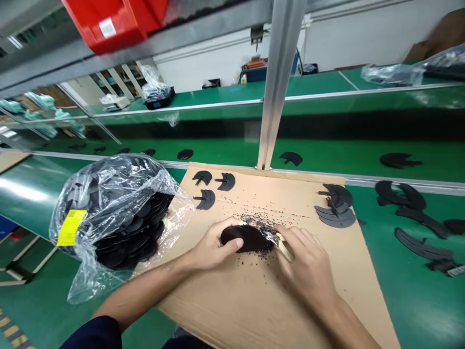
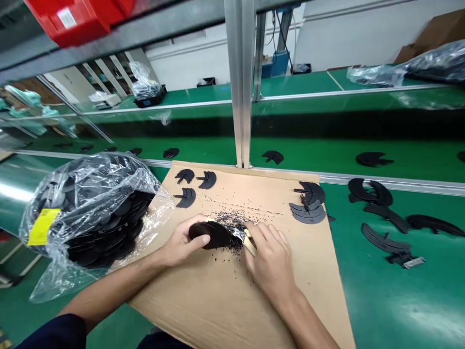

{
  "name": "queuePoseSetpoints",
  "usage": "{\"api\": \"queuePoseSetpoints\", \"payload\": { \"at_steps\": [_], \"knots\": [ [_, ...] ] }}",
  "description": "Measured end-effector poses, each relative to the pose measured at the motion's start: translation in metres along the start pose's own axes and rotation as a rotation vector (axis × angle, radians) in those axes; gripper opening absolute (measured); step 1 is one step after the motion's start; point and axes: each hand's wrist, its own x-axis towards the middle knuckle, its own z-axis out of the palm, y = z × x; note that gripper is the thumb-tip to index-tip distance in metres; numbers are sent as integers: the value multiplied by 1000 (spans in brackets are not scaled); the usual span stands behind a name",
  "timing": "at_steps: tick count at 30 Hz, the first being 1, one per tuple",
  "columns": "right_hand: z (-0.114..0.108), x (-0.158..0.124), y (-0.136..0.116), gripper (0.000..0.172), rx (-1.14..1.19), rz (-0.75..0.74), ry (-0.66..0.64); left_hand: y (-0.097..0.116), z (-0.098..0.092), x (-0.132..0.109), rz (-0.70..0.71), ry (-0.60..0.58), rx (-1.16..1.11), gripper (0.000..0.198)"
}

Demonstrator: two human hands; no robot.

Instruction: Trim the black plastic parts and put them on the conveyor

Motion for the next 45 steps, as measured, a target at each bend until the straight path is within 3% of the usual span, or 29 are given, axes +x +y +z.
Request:
{"api": "queuePoseSetpoints", "payload": {
  "at_steps": [3,6,12,16,20,22,25,28,31,35,38,42,45],
  "knots": [
    [1,-1,5,25,-41,-18,42,-8,-14,23,-73,65,27,53],
    [3,-4,3,25,-67,-13,24,-23,-38,65,-91,204,288,68],
    [5,-11,-5,27,-62,50,-20,-57,-80,161,-45,157,507,33],
    [7,-14,-5,28,-65,100,-48,-68,-84,192,-7,113,618,11],
    [8,-17,-5,28,-61,135,-83,-60,-55,189,76,95,689,19],
    [9,-19,-6,28,-54,138,-102,-52,-24,179,131,3,695,23],
    [10,-20,-6,26,-39,135,-120,-41,31,171,177,-226,673,18],
    [10,-20,-6,29,-32,126,-134,-37,77,189,109,-287,671,25],
    [9,-20,-6,33,-40,116,-143,-38,100,223,-75,-224,695,32],
    [9,-21,-5,32,-53,99,-137,-39,109,253,-261,-133,690,35],
    [8,-20,-6,28,-68,86,-106,-32,107,253,-271,-96,640,31],
    [3,-17,-10,31,-53,59,7,-11,90,225,-150,-71,513,17],
    [-4,-12,-11,38,-38,27,161,7,66,181,-60,-90,406,14]
  ]
}}
